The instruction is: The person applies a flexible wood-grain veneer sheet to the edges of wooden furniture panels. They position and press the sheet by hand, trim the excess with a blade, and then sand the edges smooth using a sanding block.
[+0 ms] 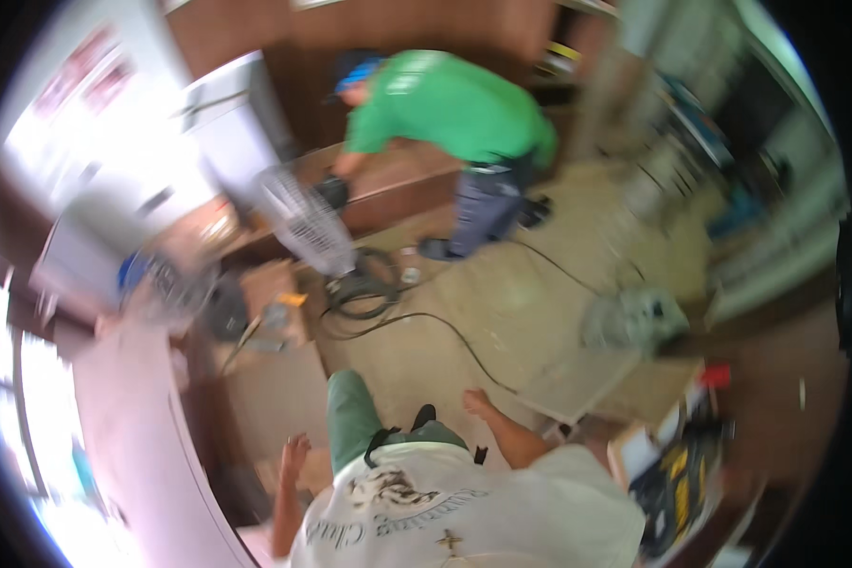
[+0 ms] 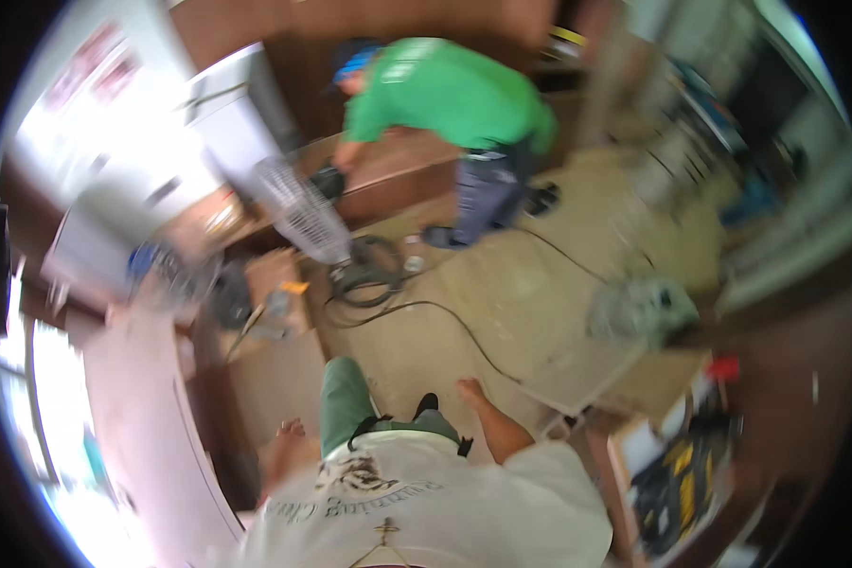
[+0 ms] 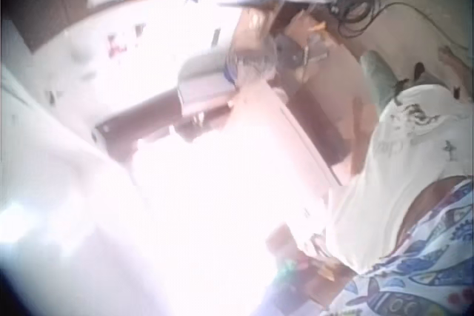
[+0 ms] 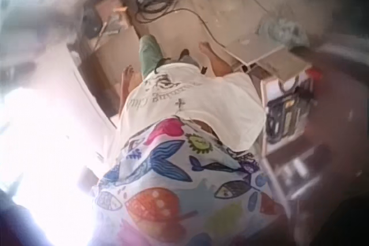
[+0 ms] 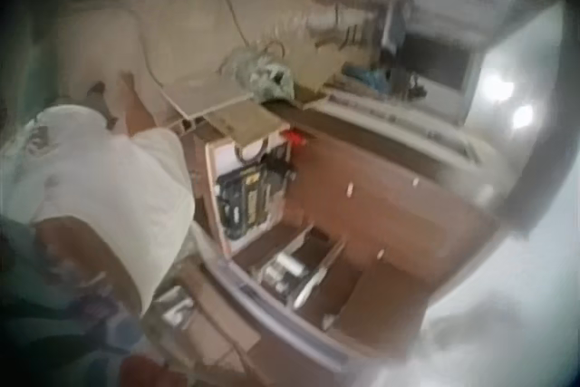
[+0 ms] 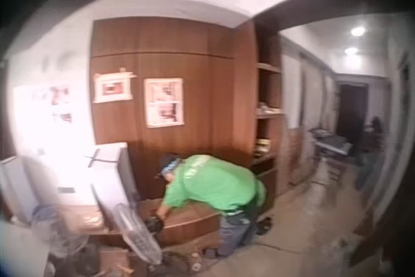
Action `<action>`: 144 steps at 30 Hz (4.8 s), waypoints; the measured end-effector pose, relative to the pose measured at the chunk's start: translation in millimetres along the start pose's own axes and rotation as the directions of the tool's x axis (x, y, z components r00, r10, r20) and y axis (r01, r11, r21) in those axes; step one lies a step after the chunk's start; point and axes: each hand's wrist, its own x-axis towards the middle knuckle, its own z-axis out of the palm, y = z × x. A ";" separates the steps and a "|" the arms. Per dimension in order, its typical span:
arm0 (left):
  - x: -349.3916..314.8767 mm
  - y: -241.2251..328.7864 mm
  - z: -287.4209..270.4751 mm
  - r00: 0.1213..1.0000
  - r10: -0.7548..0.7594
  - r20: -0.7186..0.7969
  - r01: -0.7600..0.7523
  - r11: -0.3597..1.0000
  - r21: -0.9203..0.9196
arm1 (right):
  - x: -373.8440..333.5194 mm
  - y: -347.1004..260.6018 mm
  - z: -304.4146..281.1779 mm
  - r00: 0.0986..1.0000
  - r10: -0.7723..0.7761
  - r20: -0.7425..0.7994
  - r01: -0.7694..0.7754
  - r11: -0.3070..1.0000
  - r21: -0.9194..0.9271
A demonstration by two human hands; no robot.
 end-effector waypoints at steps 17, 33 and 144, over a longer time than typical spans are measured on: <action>111.9 72.8 -80.6 0.946 -0.256 0.200 0.311 0.891 -0.330 | 9.1 -562.2 17.0 0.111 -0.886 -0.451 0.905 0.277 -0.322; 214.5 140.5 -71.0 0.797 0.129 -0.590 -0.006 0.978 0.206 | 72.4 -1104.8 332.8 -0.057 -0.971 0.232 0.755 -0.193 -0.626; 1359.2 -177.9 1452.2 0.614 0.425 -0.665 -0.457 0.879 0.140 | 831.6 -994.2 -1136.0 0.576 -0.466 0.671 0.816 0.275 -0.509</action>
